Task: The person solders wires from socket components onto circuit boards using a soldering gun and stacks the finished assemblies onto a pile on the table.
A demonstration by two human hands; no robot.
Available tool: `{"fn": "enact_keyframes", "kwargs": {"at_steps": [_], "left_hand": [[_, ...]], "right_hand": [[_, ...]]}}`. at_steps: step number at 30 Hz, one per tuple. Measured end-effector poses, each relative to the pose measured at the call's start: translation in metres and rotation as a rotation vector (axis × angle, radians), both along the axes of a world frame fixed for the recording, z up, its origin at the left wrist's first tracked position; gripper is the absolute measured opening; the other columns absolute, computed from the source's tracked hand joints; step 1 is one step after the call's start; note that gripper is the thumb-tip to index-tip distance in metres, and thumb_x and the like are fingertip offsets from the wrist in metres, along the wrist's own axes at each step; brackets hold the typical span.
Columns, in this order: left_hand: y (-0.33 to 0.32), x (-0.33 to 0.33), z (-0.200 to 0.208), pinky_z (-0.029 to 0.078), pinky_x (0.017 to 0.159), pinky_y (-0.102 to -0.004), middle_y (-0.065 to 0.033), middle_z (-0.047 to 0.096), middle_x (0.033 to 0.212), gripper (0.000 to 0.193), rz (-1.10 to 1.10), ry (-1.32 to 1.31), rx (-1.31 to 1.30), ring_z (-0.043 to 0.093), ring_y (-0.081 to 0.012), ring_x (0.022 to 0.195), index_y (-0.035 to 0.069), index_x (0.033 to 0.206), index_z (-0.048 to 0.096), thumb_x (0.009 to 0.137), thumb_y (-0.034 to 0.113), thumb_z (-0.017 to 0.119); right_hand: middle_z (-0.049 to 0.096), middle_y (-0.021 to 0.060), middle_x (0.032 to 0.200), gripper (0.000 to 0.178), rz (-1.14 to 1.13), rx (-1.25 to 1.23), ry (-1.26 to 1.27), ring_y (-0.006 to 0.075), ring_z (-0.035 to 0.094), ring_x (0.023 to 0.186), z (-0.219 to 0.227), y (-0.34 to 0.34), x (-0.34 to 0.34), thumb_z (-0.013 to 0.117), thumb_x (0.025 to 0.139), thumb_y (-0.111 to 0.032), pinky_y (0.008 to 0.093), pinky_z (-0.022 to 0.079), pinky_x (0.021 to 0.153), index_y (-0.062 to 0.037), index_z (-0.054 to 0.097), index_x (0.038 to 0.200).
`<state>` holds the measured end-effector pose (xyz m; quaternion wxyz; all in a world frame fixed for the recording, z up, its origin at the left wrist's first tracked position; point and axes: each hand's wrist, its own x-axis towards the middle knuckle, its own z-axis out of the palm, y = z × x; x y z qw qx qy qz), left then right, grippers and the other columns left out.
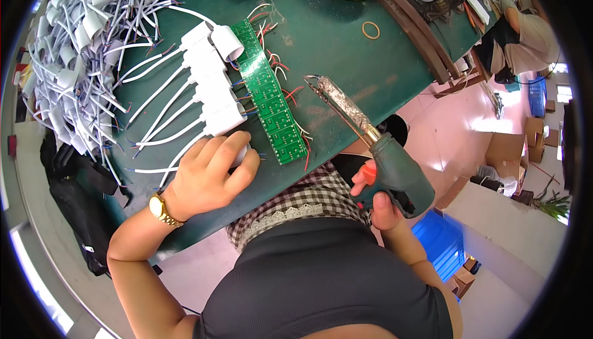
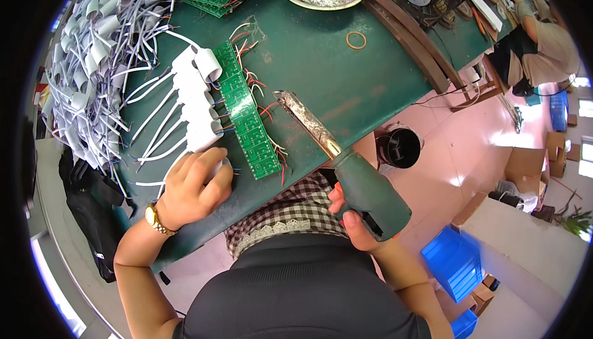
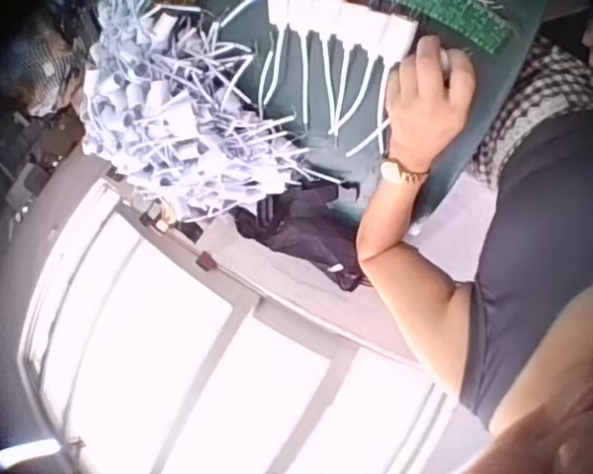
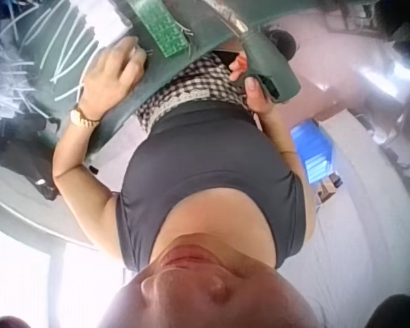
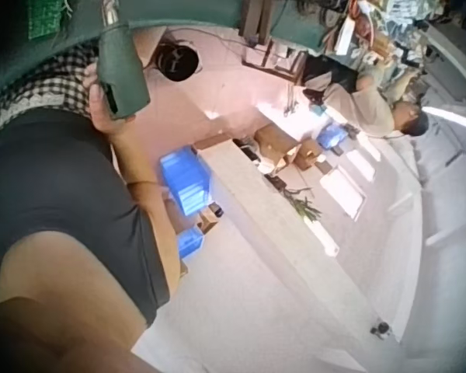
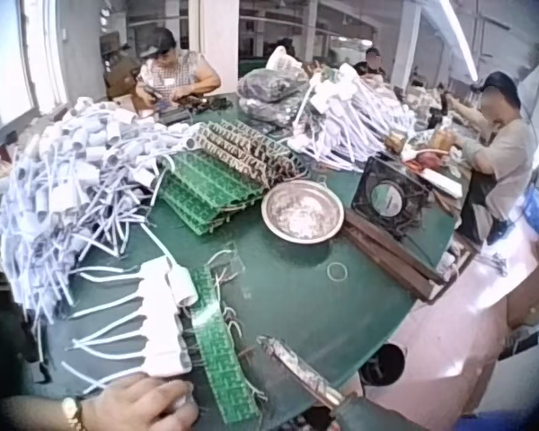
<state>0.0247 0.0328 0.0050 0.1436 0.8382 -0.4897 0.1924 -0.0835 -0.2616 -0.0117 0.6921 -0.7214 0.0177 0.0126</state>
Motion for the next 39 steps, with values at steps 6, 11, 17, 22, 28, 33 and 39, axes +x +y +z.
{"fn": "enact_keyframes", "kwargs": {"at_steps": [6, 11, 17, 22, 28, 33, 39], "left_hand": [[-0.008, 0.015, 0.009, 0.041, 0.081, -0.0441, -0.006, 0.061, 0.108, 0.025, 0.125, -0.229, 0.142, 0.059, -0.0186, 0.085, 0.014, 0.096, 0.055, 0.073, 0.013, 0.064], [-0.018, 0.033, 0.02, 0.045, 0.081, -0.0479, -0.0115, 0.06, 0.113, 0.031, 0.071, -0.161, 0.155, 0.062, -0.0258, 0.087, 0.006, 0.102, 0.06, 0.072, 0.007, 0.067], [-0.024, 0.04, 0.009, 0.047, 0.066, -0.0364, -0.0143, 0.059, 0.103, 0.036, 0.13, 0.1, -0.217, 0.06, -0.0292, 0.079, 0.001, 0.102, 0.055, 0.069, 0.0, 0.071], [-0.017, 0.035, 0.002, 0.048, 0.072, -0.0391, -0.015, 0.057, 0.104, 0.034, 0.028, 0.138, -0.185, 0.059, -0.031, 0.086, 0.002, 0.099, 0.056, 0.069, 0.001, 0.071], [-0.017, 0.033, -0.002, 0.048, 0.075, -0.0378, -0.0116, 0.058, 0.106, 0.035, 0.027, 0.125, -0.114, 0.059, -0.0269, 0.085, 0.007, 0.099, 0.063, 0.065, 0.006, 0.073], [-0.022, 0.028, 0.001, 0.041, 0.067, -0.0341, -0.0093, 0.058, 0.101, 0.028, 0.071, 0.08, -0.077, 0.057, -0.0233, 0.081, 0.006, 0.091, 0.065, 0.064, 0.007, 0.073], [-0.025, 0.027, -0.002, 0.037, 0.08, -0.0387, -0.0086, 0.051, 0.092, 0.02, 0.201, 0.166, -0.157, 0.049, -0.0286, 0.09, 0.008, 0.083, 0.065, 0.065, 0.002, 0.071]], "right_hand": [[0.061, 0.012, 0.097, 0.063, 0.018, 0.002, 0.006, 0.0161, 0.061, 0.076, -0.003, 0.002, -0.008, 0.056, 0.091, -0.052, 0.0291, 0.05, 0.068, 0.0024, 0.049, 0.123], [0.061, 0.0116, 0.097, 0.064, -0.008, 0.012, -0.009, 0.0157, 0.061, 0.077, 0.001, 0.003, -0.009, 0.056, 0.09, -0.053, 0.0294, 0.051, 0.067, 0.0022, 0.05, 0.122], [0.06, 0.0121, 0.097, 0.061, 0.051, -0.028, -0.008, 0.0161, 0.062, 0.077, 0.006, 0.001, -0.004, 0.053, 0.092, -0.053, 0.0299, 0.051, 0.067, 0.0025, 0.051, 0.119], [0.06, 0.013, 0.096, 0.062, 0.058, -0.076, -0.104, 0.0162, 0.062, 0.074, 0.001, -0.002, -0.006, 0.051, 0.093, -0.051, 0.0301, 0.051, 0.067, 0.0052, 0.05, 0.118], [0.061, 0.0148, 0.095, 0.056, 0.051, -0.024, -0.094, 0.0167, 0.062, 0.074, 0.002, 0.0, -0.011, 0.051, 0.094, -0.044, 0.0301, 0.051, 0.065, 0.0069, 0.051, 0.116], [0.061, 0.0143, 0.092, 0.054, 0.157, -0.063, -0.188, 0.0165, 0.062, 0.075, -0.001, -0.002, -0.009, 0.052, 0.094, -0.043, 0.0286, 0.051, 0.065, 0.0084, 0.054, 0.108], [0.062, 0.0132, 0.092, 0.052, 0.126, 0.081, -0.034, 0.0161, 0.062, 0.077, 0.01, 0.006, -0.019, 0.05, 0.095, -0.045, 0.0284, 0.051, 0.065, 0.0062, 0.057, 0.104]]}}
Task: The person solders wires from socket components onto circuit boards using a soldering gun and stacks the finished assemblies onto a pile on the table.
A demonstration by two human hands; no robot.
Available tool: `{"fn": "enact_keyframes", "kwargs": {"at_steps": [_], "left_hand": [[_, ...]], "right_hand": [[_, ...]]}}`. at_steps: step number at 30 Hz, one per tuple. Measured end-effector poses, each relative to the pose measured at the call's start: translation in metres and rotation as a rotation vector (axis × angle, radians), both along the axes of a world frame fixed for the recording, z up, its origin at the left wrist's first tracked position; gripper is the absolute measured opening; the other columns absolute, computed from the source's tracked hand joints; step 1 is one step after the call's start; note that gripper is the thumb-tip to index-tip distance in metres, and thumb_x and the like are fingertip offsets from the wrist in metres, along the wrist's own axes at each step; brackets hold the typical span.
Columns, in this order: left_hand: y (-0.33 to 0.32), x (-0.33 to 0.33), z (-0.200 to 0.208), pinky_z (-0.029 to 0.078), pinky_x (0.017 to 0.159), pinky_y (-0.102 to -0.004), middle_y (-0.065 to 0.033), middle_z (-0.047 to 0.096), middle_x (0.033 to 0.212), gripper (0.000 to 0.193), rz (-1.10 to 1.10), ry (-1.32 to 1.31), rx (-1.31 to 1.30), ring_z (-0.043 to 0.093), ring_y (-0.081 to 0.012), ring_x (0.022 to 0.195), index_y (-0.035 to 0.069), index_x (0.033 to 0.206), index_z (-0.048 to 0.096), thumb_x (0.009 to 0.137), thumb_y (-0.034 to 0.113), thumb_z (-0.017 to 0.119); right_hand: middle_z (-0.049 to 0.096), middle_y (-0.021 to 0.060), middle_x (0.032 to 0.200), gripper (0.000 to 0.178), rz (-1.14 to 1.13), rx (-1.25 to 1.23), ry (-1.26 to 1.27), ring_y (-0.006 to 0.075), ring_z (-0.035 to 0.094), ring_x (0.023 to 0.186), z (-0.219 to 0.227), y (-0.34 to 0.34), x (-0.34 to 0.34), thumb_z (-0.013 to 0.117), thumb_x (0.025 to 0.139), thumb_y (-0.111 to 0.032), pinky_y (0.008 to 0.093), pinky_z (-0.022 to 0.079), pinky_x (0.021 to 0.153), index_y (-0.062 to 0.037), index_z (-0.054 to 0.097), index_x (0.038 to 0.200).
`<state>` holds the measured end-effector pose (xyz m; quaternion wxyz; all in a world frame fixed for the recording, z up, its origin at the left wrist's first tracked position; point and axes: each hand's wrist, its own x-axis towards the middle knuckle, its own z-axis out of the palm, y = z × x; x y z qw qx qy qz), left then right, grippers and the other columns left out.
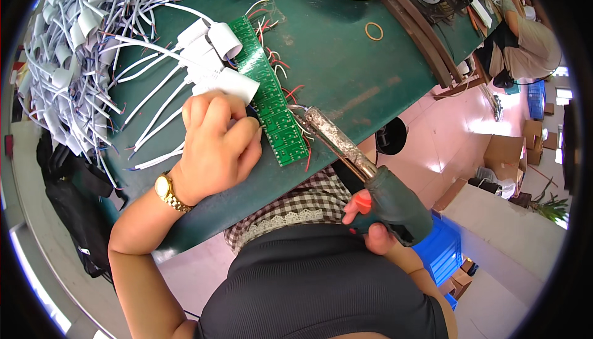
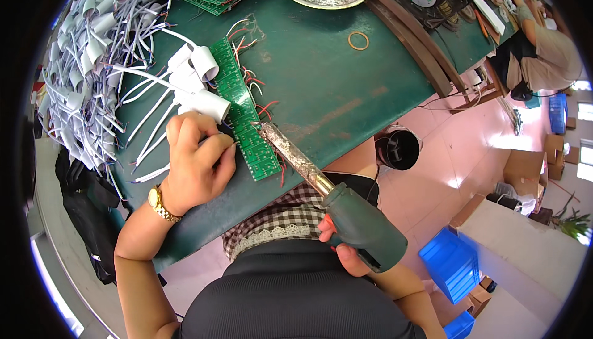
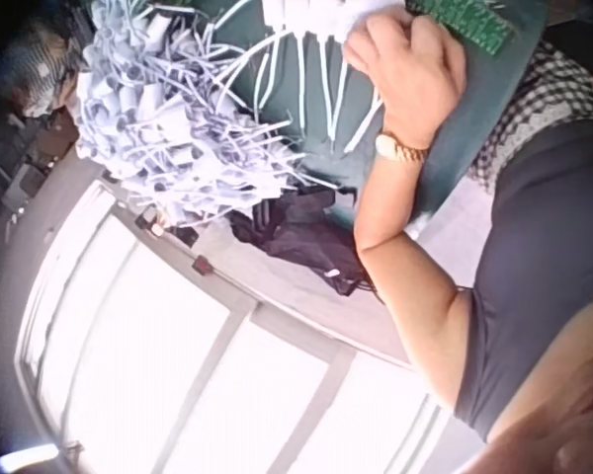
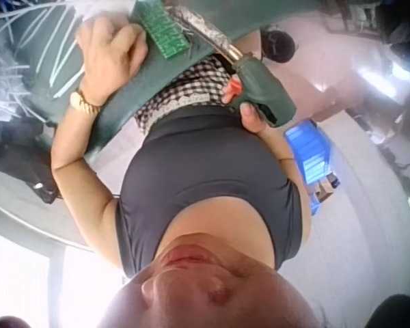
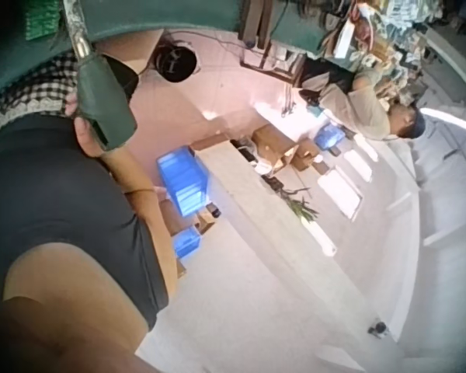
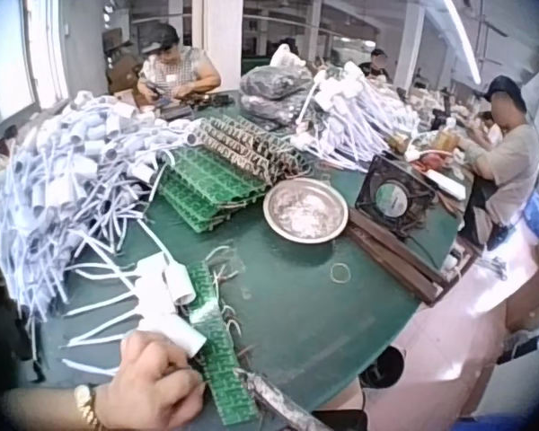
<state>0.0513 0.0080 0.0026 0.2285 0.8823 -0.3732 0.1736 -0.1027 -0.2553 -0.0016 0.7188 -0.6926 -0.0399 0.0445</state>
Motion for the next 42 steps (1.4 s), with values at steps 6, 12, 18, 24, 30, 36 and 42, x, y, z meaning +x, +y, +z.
{"fn": "enact_keyframes", "kwargs": {"at_steps": [6, 12, 18, 24, 30, 36, 42], "left_hand": [[-0.002, 0.003, 0.003, 0.032, 0.089, -0.0417, -0.0079, 0.05, 0.094, 0.016, 0.08, 0.095, -0.025, 0.045, -0.0296, 0.097, 0.009, 0.075, 0.06, 0.063, 0.002, 0.068], [-0.003, 0.007, 0.002, 0.032, 0.088, -0.0413, -0.0062, 0.05, 0.093, 0.017, 0.074, 0.124, -0.061, 0.046, -0.0282, 0.096, 0.009, 0.074, 0.058, 0.063, 0.002, 0.068], [-0.002, 0.008, 0.002, 0.032, 0.088, -0.041, -0.0057, 0.05, 0.093, 0.017, 0.054, 0.134, -0.063, 0.046, -0.0277, 0.094, 0.01, 0.075, 0.058, 0.063, 0.002, 0.068], [-0.002, 0.007, 0.001, 0.032, 0.088, -0.0462, -0.0053, 0.051, 0.093, 0.016, 0.075, 0.136, -0.056, 0.048, -0.0294, 0.096, 0.009, 0.074, 0.058, 0.063, 0.003, 0.069], [-0.001, 0.008, 0.002, 0.033, 0.088, -0.0419, -0.0054, 0.05, 0.092, 0.02, 0.061, 0.118, -0.041, 0.048, -0.0283, 0.094, 0.01, 0.076, 0.058, 0.062, 0.001, 0.068], [-0.002, 0.008, 0.0, 0.033, 0.089, -0.0429, -0.0057, 0.051, 0.094, 0.02, 0.058, 0.107, -0.044, 0.048, -0.0293, 0.097, 0.01, 0.077, 0.058, 0.062, 0.001, 0.068], [0.0, 0.007, 0.001, 0.033, 0.089, -0.0435, -0.0058, 0.051, 0.094, 0.02, 0.061, 0.104, -0.026, 0.049, -0.0299, 0.097, 0.01, 0.078, 0.058, 0.062, 0.002, 0.069]], "right_hand": [[0.062, 0.0117, 0.095, 0.055, 0.144, -0.097, 0.025, 0.0155, 0.062, 0.078, 0.0, -0.004, 0.009, 0.052, 0.094, -0.049, 0.0293, 0.051, 0.066, 0.0027, 0.055, 0.112], [0.06, 0.0099, 0.1, 0.059, 0.162, -0.382, -0.015, 0.016, 0.063, 0.083, -0.039, -0.028, -0.019, 0.059, 0.091, -0.048, 0.0299, 0.052, 0.071, 0.0019, 0.053, 0.121], [0.06, 0.0092, 0.101, 0.059, 0.05, -0.147, 0.109, 0.0151, 0.062, 0.085, -0.043, -0.017, -0.032, 0.066, 0.087, -0.045, 0.0294, 0.053, 0.074, 0.0016, 0.053, 0.122], [0.067, 0.0089, 0.092, 0.039, 0.081, -0.456, -0.009, 0.025, 0.066, 0.076, -0.022, -0.015, -0.008, 0.074, 0.069, -0.021, 0.0326, 0.052, 0.065, -0.005, 0.065, 0.103], [0.062, 0.0082, 0.089, 0.044, 0.195, -0.444, 0.025, 0.0161, 0.061, 0.077, -0.022, -0.021, -0.004, 0.06, 0.089, -0.041, 0.0289, 0.05, 0.066, 0.001, 0.062, 0.105], [0.059, 0.0114, 0.094, 0.051, 0.14, -0.256, 0.041, 0.0192, 0.06, 0.077, -0.03, -0.025, -0.016, 0.058, 0.09, -0.037, 0.0318, 0.05, 0.066, 0.002, 0.051, 0.122], [0.059, 0.0128, 0.094, 0.052, 0.271, -0.37, -0.034, 0.0206, 0.061, 0.078, -0.014, -0.029, -0.003, 0.054, 0.091, -0.035, 0.0334, 0.051, 0.067, 0.0042, 0.048, 0.124]]}}
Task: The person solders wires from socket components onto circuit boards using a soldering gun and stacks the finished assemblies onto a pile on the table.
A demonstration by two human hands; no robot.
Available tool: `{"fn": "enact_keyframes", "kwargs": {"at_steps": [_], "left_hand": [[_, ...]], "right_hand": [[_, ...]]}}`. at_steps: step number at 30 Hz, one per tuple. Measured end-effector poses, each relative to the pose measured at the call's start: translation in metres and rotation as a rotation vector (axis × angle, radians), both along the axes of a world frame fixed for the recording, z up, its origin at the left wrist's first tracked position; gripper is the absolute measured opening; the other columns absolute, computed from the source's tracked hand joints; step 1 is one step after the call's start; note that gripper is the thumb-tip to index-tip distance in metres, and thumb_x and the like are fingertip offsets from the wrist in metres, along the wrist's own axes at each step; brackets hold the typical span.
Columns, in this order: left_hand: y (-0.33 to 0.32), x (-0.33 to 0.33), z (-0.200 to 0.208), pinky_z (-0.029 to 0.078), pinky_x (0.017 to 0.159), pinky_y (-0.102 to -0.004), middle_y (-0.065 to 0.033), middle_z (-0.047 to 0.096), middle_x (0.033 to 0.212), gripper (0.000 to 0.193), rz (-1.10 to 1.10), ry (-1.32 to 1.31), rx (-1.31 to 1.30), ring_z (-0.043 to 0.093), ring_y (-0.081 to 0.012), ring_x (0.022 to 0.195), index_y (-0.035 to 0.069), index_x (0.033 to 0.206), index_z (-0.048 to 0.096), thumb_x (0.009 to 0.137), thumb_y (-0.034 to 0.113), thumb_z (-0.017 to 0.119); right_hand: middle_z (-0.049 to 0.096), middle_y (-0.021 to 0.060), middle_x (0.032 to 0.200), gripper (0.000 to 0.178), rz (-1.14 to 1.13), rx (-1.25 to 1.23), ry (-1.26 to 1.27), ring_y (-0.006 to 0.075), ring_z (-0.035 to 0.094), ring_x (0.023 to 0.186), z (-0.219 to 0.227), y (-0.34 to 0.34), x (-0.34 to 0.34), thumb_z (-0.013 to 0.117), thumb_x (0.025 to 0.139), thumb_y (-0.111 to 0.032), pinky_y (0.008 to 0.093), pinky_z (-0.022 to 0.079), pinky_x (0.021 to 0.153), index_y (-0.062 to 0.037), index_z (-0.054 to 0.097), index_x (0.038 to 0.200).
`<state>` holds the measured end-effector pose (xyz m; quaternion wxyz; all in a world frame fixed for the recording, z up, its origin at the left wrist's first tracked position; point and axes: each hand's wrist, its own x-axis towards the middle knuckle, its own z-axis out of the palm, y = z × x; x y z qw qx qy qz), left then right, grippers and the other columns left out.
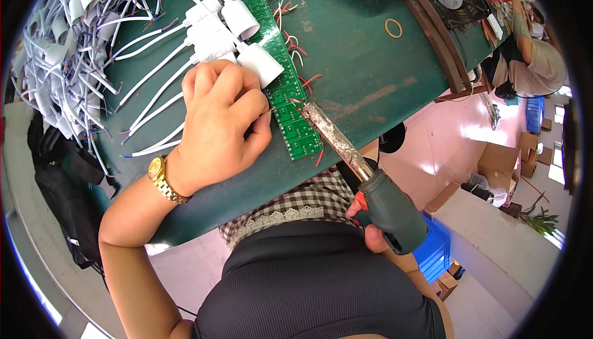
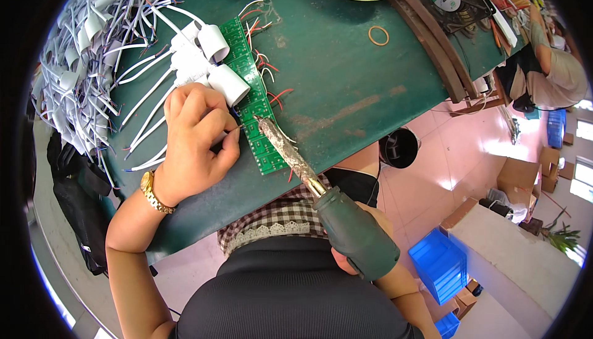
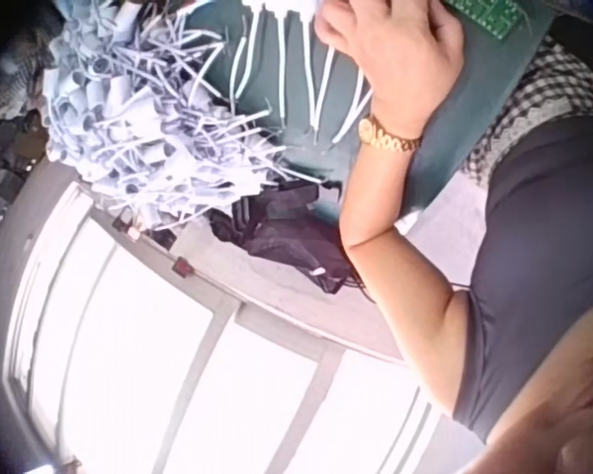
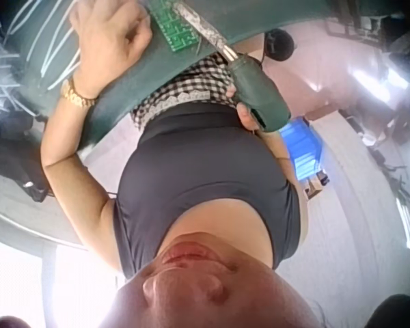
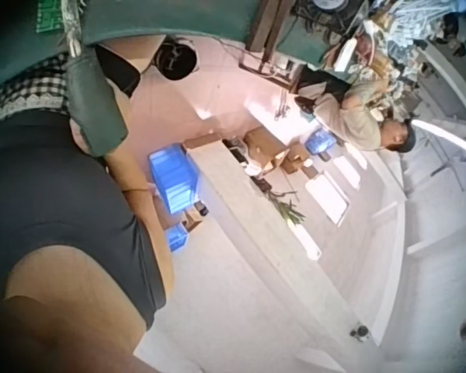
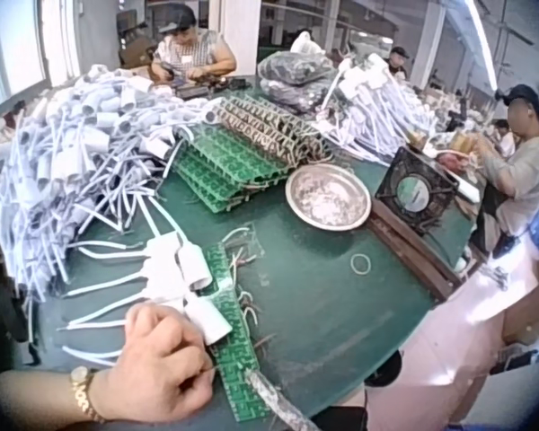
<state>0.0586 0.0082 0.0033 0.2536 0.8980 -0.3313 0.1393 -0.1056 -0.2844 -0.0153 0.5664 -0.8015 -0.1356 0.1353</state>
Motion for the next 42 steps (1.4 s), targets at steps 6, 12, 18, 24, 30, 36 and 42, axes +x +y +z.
{"fn": "enact_keyframes", "kwargs": {"at_steps": [6, 12, 18, 24, 30, 36, 42], "left_hand": [[0.0, 0.001, -0.001, 0.033, 0.09, -0.0437, -0.006, 0.051, 0.094, 0.02, -0.023, -0.003, -0.025, 0.049, -0.0296, 0.097, 0.01, 0.078, 0.058, 0.063, 0.003, 0.069], [0.0, -0.001, 0.002, 0.033, 0.09, -0.0433, -0.006, 0.051, 0.094, 0.02, -0.008, 0.011, -0.02, 0.049, -0.0289, 0.097, 0.01, 0.079, 0.058, 0.063, 0.003, 0.07], [0.001, 0.001, 0.0, 0.034, 0.089, -0.0411, -0.0058, 0.052, 0.092, 0.023, -0.011, 0.046, -0.095, 0.05, -0.0275, 0.095, 0.009, 0.078, 0.058, 0.062, 0.0, 0.071], [0.003, 0.0, 0.006, 0.034, 0.089, -0.0408, -0.0053, 0.054, 0.092, 0.023, -0.058, 0.06, -0.099, 0.05, -0.0269, 0.094, 0.009, 0.077, 0.058, 0.061, -0.001, 0.071], [-0.001, 0.0, 0.008, 0.034, 0.09, -0.0393, -0.0036, 0.056, 0.091, 0.022, -0.028, 0.099, -0.09, 0.05, -0.0268, 0.095, 0.009, 0.072, 0.058, 0.058, -0.002, 0.071], [-0.004, 0.003, 0.008, 0.035, 0.089, -0.038, -0.0024, 0.056, 0.089, 0.022, -0.003, 0.13, -0.106, 0.05, -0.0259, 0.094, 0.009, 0.069, 0.059, 0.056, -0.002, 0.072], [-0.005, 0.003, 0.008, 0.035, 0.089, -0.0383, -0.0021, 0.056, 0.088, 0.021, 0.001, 0.135, -0.096, 0.05, -0.0256, 0.094, 0.009, 0.069, 0.06, 0.056, -0.002, 0.072]], "right_hand": [[0.064, 0.0104, 0.092, 0.042, -0.259, 0.281, 0.234, 0.0159, 0.064, 0.078, 0.015, 0.022, 0.005, 0.061, 0.089, -0.025, 0.0279, 0.053, 0.068, 0.0042, 0.054, 0.119], [0.069, 0.0077, 0.09, 0.033, -0.399, 0.431, 0.214, 0.0115, 0.067, 0.075, 0.01, 0.03, -0.001, 0.068, 0.087, -0.015, 0.0225, 0.054, 0.066, 0.0044, 0.061, 0.114], [0.064, 0.0113, 0.093, 0.043, -0.202, 0.263, 0.15, 0.0167, 0.064, 0.078, 0.006, 0.011, 0.001, 0.06, 0.091, -0.027, 0.0282, 0.053, 0.068, 0.0037, 0.053, 0.12], [0.061, 0.0144, 0.095, 0.054, -0.165, 0.233, 0.136, 0.0204, 0.063, 0.081, 0.001, 0.006, -0.01, 0.054, 0.093, -0.042, 0.0336, 0.051, 0.068, 0.0027, 0.049, 0.124], [0.063, 0.0132, 0.098, 0.055, -0.135, 0.157, 0.087, 0.0193, 0.063, 0.083, -0.006, -0.002, -0.019, 0.061, 0.089, -0.041, 0.0327, 0.052, 0.072, 0.002, 0.053, 0.122], [0.063, 0.0112, 0.095, 0.05, -0.146, 0.02, 0.126, 0.0185, 0.063, 0.081, -0.01, -0.002, -0.017, 0.063, 0.085, -0.037, 0.0316, 0.052, 0.073, 0.0026, 0.057, 0.115], [0.063, 0.0098, 0.091, 0.044, -0.095, -0.178, 0.043, 0.0169, 0.063, 0.079, -0.003, 0.001, -0.005, 0.064, 0.084, -0.034, 0.0299, 0.053, 0.072, 0.0025, 0.06, 0.108]]}}
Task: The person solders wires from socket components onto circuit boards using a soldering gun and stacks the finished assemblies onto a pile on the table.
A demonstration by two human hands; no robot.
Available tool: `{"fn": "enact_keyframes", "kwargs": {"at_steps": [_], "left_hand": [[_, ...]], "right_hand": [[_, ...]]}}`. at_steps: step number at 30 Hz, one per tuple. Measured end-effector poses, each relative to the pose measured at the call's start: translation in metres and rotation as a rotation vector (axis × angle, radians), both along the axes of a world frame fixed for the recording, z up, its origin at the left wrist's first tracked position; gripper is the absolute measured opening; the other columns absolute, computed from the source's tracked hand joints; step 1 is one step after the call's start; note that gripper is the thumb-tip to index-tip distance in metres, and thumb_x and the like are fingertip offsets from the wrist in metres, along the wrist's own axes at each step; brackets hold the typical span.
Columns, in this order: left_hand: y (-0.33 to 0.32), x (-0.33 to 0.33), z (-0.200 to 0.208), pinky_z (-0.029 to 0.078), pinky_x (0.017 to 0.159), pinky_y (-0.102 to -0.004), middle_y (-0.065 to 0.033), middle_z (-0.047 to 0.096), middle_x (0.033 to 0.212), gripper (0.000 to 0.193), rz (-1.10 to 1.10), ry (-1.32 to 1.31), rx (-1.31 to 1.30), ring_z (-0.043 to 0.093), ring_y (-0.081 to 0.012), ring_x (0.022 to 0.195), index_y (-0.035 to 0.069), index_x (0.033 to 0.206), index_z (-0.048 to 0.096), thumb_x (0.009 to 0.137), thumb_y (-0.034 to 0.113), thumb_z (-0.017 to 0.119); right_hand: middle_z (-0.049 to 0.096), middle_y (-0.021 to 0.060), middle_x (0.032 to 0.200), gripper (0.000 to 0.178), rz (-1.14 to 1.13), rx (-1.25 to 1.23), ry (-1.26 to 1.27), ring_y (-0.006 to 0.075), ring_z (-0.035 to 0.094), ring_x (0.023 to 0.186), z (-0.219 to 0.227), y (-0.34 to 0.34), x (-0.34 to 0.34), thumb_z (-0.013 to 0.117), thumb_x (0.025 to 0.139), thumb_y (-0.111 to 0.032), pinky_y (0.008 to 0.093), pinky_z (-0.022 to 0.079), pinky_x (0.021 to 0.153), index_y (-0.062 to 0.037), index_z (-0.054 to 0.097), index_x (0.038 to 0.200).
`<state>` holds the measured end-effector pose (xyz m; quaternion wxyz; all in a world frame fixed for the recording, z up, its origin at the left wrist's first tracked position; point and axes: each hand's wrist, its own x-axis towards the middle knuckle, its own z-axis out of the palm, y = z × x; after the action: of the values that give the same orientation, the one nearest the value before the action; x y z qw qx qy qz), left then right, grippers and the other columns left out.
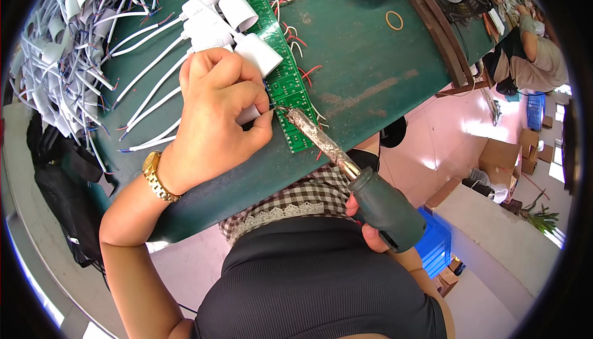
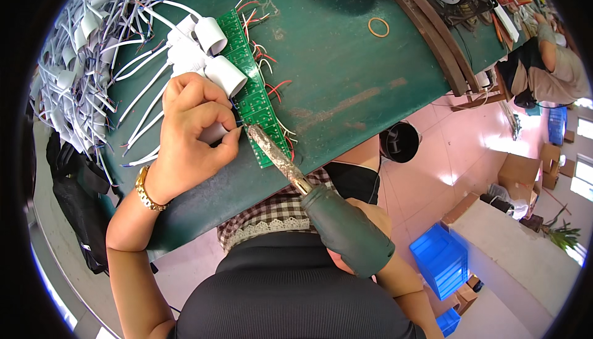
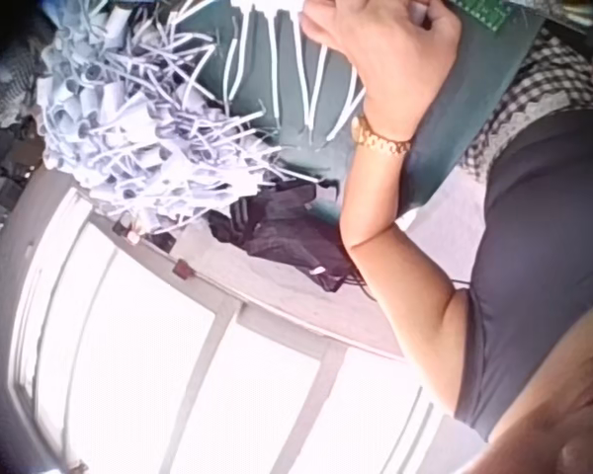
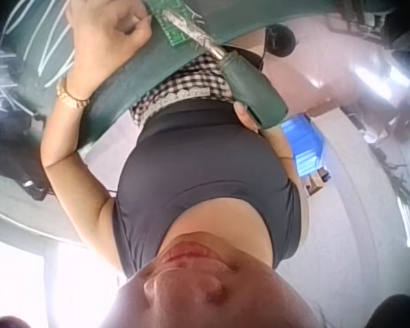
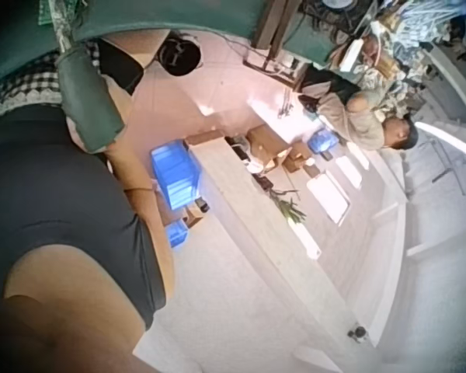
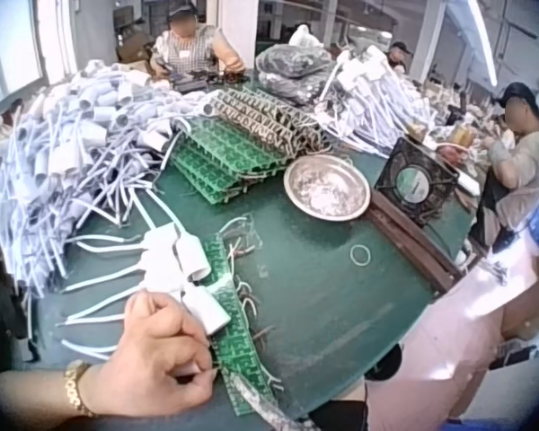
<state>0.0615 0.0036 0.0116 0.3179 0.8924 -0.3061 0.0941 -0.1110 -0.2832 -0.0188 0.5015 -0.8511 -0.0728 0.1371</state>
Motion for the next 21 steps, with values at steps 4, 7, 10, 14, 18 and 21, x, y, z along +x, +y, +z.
{"fn": "enact_keyframes", "kwargs": {"at_steps": [4, 7, 10, 14, 18, 21], "left_hand": [[0.0, 0.0, -0.001, 0.034, 0.09, -0.0384, -0.0019, 0.056, 0.088, 0.021, 0.004, 0.007, -0.007, 0.05, -0.0255, 0.095, 0.009, 0.068, 0.06, 0.056, -0.002, 0.072], [0.003, -0.001, -0.001, 0.034, 0.09, -0.0386, -0.0017, 0.056, 0.089, 0.02, 0.008, 0.011, 0.006, 0.05, -0.0255, 0.096, 0.009, 0.067, 0.06, 0.056, -0.002, 0.073], [0.004, 0.001, 0.0, 0.034, 0.09, -0.0382, -0.0009, 0.056, 0.089, 0.02, -0.002, 0.013, -0.021, 0.049, -0.025, 0.096, 0.01, 0.066, 0.059, 0.057, -0.002, 0.073], [0.003, 0.0, -0.003, 0.033, 0.089, -0.0376, 0.0001, 0.056, 0.088, 0.021, 0.0, 0.004, -0.037, 0.049, -0.0243, 0.095, 0.011, 0.066, 0.059, 0.057, -0.002, 0.073], [0.002, -0.001, -0.003, 0.032, 0.088, -0.0374, 0.0011, 0.056, 0.088, 0.021, 0.004, 0.011, -0.045, 0.048, -0.0236, 0.093, 0.011, 0.066, 0.059, 0.056, -0.001, 0.073], [0.002, 0.0, -0.004, 0.032, 0.088, -0.0375, 0.0012, 0.056, 0.088, 0.021, 0.006, 0.009, -0.046, 0.048, -0.0234, 0.093, 0.012, 0.065, 0.059, 0.056, -0.001, 0.073]], "right_hand": [[0.064, 0.0126, 0.091, 0.042, -0.145, -0.054, 0.022, 0.0191, 0.065, 0.078, -0.016, 0.012, -0.019, 0.071, 0.082, -0.032, 0.0299, 0.052, 0.067, 0.0025, 0.061, 0.104], [0.064, 0.0163, 0.089, 0.043, 0.083, -0.092, -0.355, 0.0226, 0.065, 0.076, 0.015, 0.015, 0.025, 0.075, 0.078, -0.028, 0.0314, 0.05, 0.063, 0.0035, 0.06, 0.105], [0.067, 0.0091, 0.084, 0.037, 0.049, -0.341, 0.011, 0.0288, 0.064, 0.068, 0.041, 0.026, 0.026, 0.078, 0.066, -0.028, 0.0348, 0.051, 0.062, -0.0071, 0.066, 0.095], [0.066, 0.0094, 0.08, 0.034, -0.067, -0.088, 0.098, 0.0254, 0.063, 0.067, 0.043, 0.02, 0.024, 0.076, 0.072, -0.023, 0.0338, 0.051, 0.064, -0.0055, 0.064, 0.098], [0.062, 0.0065, 0.077, 0.022, -0.146, -0.058, -0.081, 0.0183, 0.06, 0.065, 0.036, 0.028, 0.02, 0.07, 0.081, -0.015, 0.0315, 0.05, 0.064, -0.0044, 0.062, 0.098], [0.059, 0.0043, 0.077, 0.018, -0.439, 0.319, 0.254, 0.0164, 0.059, 0.067, 0.032, 0.031, 0.007, 0.067, 0.081, -0.012, 0.03, 0.05, 0.064, -0.0044, 0.062, 0.097]]}}
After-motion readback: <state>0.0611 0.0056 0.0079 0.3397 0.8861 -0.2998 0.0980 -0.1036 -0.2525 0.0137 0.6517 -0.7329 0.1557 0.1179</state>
